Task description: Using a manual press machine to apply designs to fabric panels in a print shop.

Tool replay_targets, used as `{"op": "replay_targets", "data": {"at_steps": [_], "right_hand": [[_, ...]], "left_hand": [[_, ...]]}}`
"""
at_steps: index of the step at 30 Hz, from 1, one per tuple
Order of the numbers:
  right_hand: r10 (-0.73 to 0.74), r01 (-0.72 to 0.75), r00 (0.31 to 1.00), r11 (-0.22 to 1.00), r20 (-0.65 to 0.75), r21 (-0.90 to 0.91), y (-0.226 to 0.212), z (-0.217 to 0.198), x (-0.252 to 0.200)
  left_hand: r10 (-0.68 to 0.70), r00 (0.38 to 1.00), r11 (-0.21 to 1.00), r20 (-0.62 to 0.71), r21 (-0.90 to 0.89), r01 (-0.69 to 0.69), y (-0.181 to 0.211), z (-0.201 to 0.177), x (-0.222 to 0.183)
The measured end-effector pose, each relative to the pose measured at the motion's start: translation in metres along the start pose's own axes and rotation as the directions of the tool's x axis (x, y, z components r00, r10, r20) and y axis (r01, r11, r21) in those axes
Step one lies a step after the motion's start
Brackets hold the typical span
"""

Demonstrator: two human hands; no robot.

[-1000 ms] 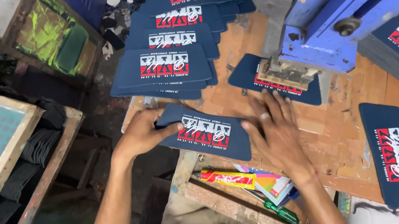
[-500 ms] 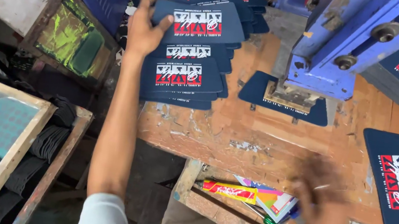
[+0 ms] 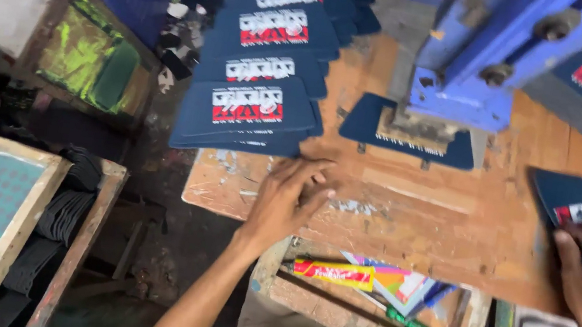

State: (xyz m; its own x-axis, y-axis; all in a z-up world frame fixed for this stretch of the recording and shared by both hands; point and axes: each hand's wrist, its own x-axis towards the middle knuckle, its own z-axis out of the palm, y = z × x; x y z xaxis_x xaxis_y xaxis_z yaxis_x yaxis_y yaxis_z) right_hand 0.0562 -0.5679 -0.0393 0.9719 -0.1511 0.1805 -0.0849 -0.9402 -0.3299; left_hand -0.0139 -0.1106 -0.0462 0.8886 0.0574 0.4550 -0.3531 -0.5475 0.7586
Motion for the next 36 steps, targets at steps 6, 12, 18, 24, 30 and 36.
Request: {"op": "replay_targets", "data": {"at_steps": [6,12,18,24,30,36], "right_hand": [[-0.355,0.344,0.907,0.935,-0.225,-0.086,-0.014,0.007,-0.030],[-0.566,0.584,0.806,0.808,-0.176,0.079,-0.119,0.009,-0.065],[-0.418,0.436,0.899,0.874,-0.130,0.214,-0.121,0.020,-0.060],[-0.575,0.574,0.818,0.817,0.001,0.058,-0.122,0.017,-0.090],[-0.442,0.443,0.896,0.897,0.049,-0.003,-0.102,0.034,-0.053],[-0.675,0.668,0.728,0.737,0.120,0.103,-0.184,0.077,0.010]], "left_hand": [[-0.063,0.997,0.997,-0.052,-0.040,0.061,-0.004,0.000,-0.005],[-0.336,0.942,0.942,0.017,0.004,0.336,0.001,-0.005,0.054],[-0.324,0.938,0.942,0.121,0.137,0.307,-0.030,0.039,0.113],[-0.178,0.984,0.873,0.002,0.461,0.157,-0.026,0.074,0.087],[-0.329,0.943,0.876,0.043,0.386,0.288,-0.009,-0.035,-0.003],[-0.734,0.601,0.637,0.318,0.015,0.771,-0.012,-0.092,-0.003]]}}
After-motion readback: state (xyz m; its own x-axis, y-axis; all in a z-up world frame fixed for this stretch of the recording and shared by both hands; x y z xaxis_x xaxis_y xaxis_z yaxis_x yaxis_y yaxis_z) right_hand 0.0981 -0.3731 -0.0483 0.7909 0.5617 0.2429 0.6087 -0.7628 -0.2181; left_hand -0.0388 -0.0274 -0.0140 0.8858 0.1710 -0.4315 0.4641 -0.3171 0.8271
